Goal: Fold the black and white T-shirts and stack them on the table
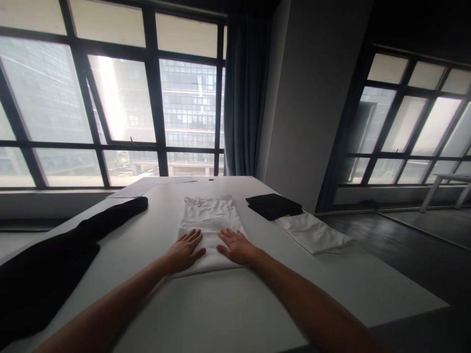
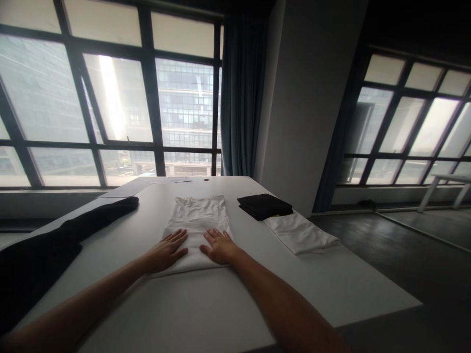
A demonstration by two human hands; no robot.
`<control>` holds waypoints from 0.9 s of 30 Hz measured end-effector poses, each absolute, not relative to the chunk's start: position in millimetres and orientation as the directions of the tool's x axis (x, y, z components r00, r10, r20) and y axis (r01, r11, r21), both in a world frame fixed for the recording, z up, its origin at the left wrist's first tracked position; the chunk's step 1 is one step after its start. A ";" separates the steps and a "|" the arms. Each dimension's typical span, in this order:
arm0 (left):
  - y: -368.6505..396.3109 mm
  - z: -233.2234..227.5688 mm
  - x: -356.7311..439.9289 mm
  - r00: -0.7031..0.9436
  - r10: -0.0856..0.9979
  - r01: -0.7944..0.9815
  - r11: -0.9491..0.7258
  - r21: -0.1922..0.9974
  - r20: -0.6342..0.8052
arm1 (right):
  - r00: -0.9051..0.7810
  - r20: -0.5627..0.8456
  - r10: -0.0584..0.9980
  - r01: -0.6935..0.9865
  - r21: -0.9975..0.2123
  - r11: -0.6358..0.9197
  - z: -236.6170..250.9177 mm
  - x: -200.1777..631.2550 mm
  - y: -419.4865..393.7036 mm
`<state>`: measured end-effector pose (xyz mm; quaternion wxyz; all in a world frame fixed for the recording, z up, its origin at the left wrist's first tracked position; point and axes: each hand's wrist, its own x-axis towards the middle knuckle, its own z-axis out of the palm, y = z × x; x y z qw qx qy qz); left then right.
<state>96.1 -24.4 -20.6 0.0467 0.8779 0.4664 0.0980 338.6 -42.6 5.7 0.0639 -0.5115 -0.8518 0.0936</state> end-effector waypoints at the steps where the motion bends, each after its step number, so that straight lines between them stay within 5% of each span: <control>1: -22.2 -23.6 93.5 0.521 0.845 0.828 -0.534 0.172 0.118 | -0.457 -0.042 0.889 0.868 -0.238 0.435 3.4 338.5 -42.1; 11: 13.2 -15.7 64.2 0.129 0.983 0.963 -0.156 0.220 0.132 | -0.329 -0.075 0.941 0.928 -0.211 0.307 1.9 343.9 -37.3; 22: 75.4 36.4 55.4 0.358 0.933 0.878 -0.323 0.353 -0.037 | -0.349 -0.015 0.937 0.914 -0.227 0.337 11.2 347.0 -43.4; 27: 73.6 46.4 52.6 0.452 0.887 0.857 -0.400 0.324 -0.101 | -0.349 -0.017 0.937 0.913 -0.232 0.336 13.0 346.6 -43.9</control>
